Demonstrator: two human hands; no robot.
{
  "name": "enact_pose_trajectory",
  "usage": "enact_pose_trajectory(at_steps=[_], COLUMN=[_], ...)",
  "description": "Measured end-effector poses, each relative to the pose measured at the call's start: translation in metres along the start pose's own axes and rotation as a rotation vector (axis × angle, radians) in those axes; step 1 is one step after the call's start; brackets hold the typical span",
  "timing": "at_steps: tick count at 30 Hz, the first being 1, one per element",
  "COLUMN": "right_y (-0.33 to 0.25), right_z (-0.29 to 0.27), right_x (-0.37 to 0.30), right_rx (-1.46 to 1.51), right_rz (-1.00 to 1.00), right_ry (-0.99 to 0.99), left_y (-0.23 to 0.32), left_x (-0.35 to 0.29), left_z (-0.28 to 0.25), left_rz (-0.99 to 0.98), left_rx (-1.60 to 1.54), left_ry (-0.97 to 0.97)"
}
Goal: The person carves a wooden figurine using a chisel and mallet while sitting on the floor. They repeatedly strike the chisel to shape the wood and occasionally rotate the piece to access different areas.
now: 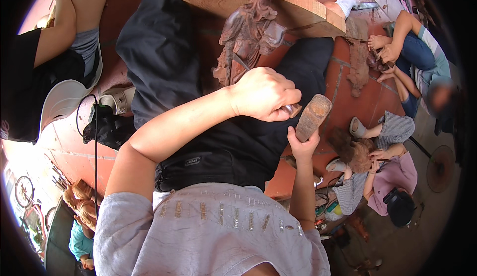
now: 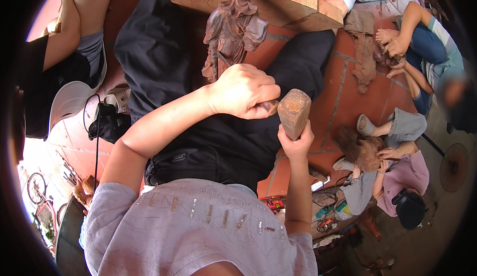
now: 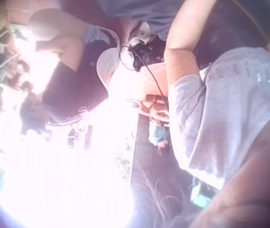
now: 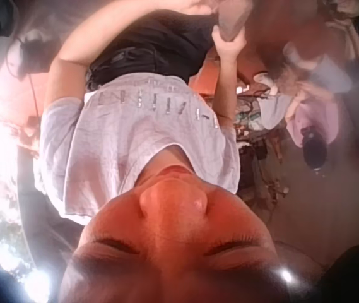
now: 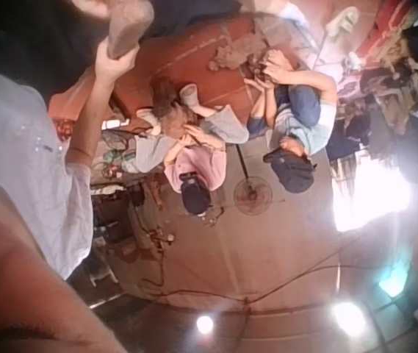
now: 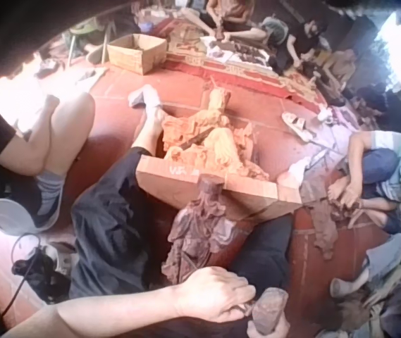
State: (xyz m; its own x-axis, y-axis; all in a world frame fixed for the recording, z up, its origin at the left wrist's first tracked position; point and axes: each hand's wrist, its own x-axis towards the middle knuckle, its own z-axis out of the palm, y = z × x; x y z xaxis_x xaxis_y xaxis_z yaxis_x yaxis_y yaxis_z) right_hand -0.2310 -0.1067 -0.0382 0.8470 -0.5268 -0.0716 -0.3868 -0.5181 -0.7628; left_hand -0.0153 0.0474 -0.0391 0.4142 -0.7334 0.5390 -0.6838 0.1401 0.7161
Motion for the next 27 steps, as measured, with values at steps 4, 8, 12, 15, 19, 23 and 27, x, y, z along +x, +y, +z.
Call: enact_pose_trajectory(at_steps=[4,8,12,15,19,23,27], right_y=[0.017,0.01,0.008,0.011,0.004,-0.011,-0.001], right_z=[0.0,0.003,0.002,-0.001,0.001,0.003,0.006], right_x=[-0.009,-0.012,-0.01,-0.007,-0.006,0.006,0.003], right_rx=[0.049,-0.011,0.02,0.099,0.373,0.106,0.037], right_rz=[-0.044,-0.122,-0.049,-0.042,-0.018,-0.095,-0.139], right_ry=[-0.012,-0.006,-0.004,-0.007,-0.031,-0.021,0.032], left_y=[0.026,0.028,0.011,0.001,0.0,-0.002,-0.001], left_x=[-0.009,-0.006,0.004,0.008,0.008,0.006,0.007], left_z=[-0.005,-0.004,-0.002,0.002,0.002,-0.004,-0.012], left_rz=[-0.272,-0.176,-0.069,-0.071,-0.053,-0.024,-0.021], left_rx=[0.037,0.025,0.055,0.06,0.047,0.011,-0.027], left_ry=[-0.091,-0.191,-0.169,-0.165,-0.075,0.019,0.052])
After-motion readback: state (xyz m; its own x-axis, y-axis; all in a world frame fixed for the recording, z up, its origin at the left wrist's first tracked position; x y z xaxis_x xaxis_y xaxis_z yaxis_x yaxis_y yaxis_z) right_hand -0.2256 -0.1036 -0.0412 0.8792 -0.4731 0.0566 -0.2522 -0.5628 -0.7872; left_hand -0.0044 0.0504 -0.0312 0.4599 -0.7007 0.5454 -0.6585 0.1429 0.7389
